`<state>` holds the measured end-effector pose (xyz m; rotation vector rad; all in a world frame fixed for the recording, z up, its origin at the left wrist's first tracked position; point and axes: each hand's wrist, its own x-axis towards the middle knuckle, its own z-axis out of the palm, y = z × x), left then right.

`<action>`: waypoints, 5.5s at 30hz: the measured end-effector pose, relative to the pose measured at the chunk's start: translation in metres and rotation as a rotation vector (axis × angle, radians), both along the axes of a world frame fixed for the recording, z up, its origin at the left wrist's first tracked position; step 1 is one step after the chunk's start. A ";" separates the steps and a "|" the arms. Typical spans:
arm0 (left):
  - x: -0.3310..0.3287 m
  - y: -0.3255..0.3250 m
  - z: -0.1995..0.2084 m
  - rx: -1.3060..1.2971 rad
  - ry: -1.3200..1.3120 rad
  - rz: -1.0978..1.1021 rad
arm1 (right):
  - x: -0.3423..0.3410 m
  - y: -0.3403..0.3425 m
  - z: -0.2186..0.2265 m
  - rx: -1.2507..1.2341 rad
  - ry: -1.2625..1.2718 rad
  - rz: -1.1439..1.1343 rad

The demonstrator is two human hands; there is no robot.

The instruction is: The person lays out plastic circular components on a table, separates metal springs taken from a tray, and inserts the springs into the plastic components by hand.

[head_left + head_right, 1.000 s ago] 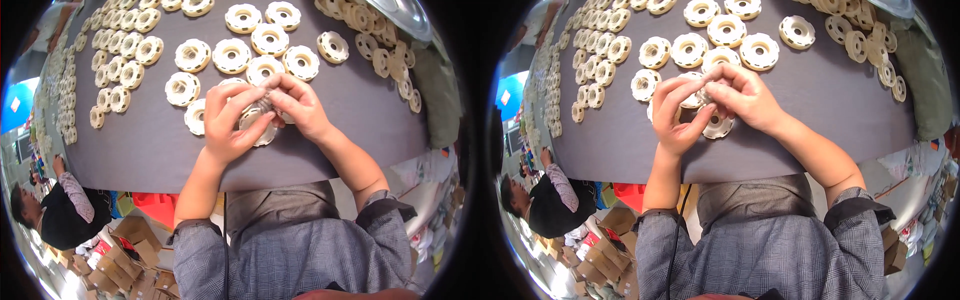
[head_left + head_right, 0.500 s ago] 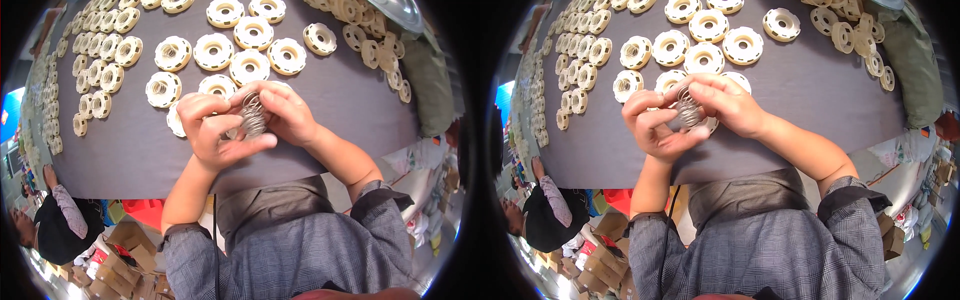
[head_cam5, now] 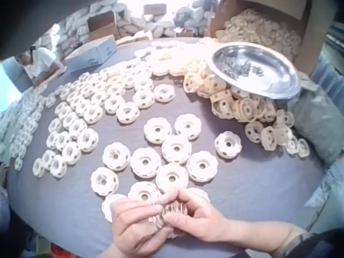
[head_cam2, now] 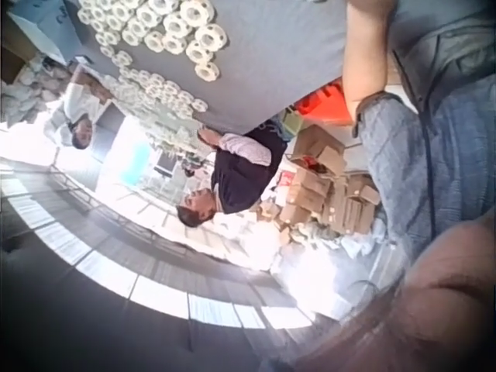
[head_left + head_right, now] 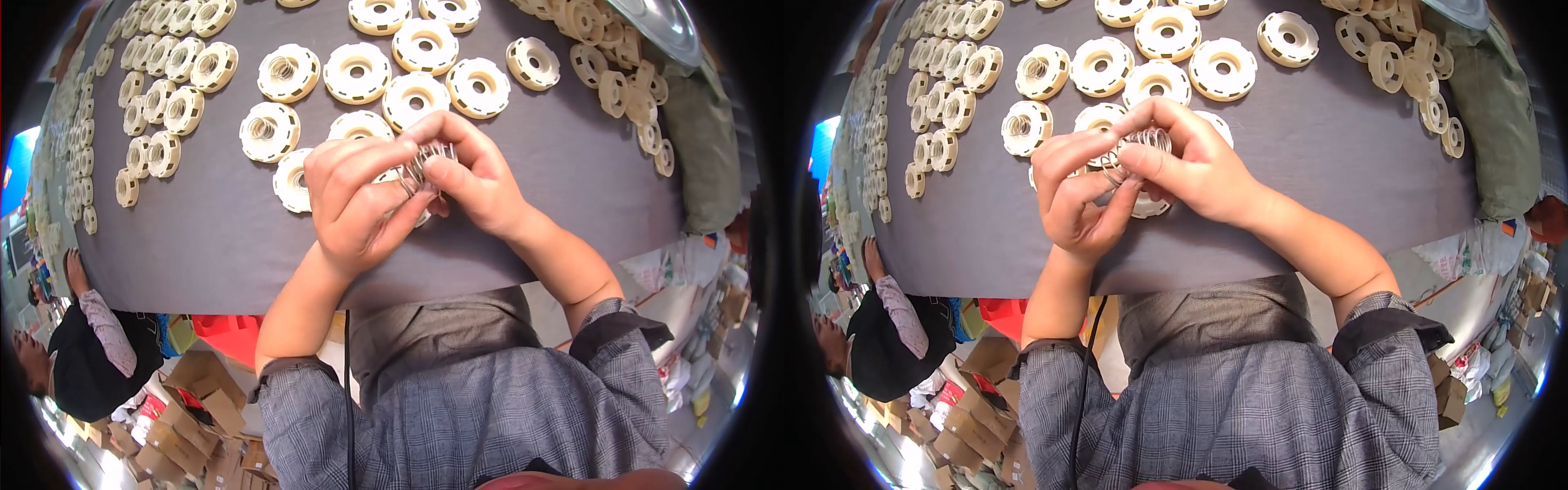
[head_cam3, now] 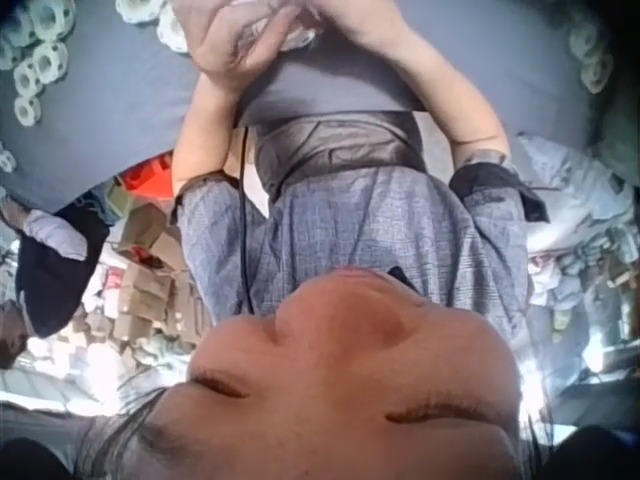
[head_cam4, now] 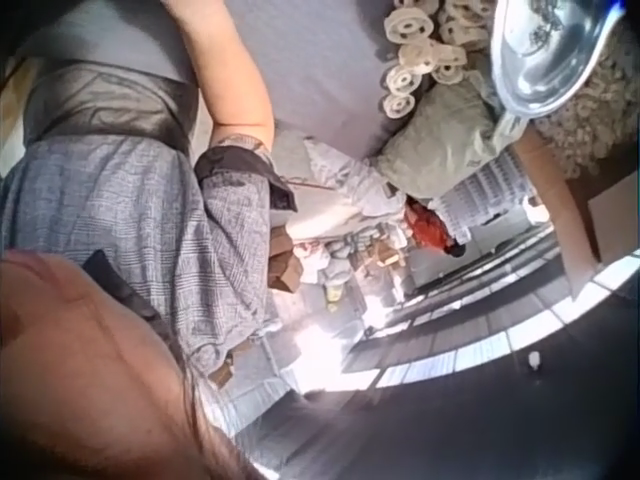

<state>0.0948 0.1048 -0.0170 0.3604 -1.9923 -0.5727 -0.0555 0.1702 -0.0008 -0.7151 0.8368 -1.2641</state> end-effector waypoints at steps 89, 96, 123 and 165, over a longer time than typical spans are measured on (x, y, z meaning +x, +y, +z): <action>0.014 0.001 0.012 0.236 -0.449 -0.073 | -0.013 0.003 -0.019 -0.119 0.204 -0.403; 0.016 -0.009 0.013 0.327 -0.327 -0.095 | -0.008 -0.004 -0.017 -0.019 0.130 -0.521; 0.000 0.005 0.009 0.307 -0.036 -0.094 | 0.004 0.007 0.004 -0.068 0.425 -0.045; -0.057 0.003 0.023 0.024 -0.397 -0.030 | -0.038 0.014 -0.005 -0.018 -0.119 -0.279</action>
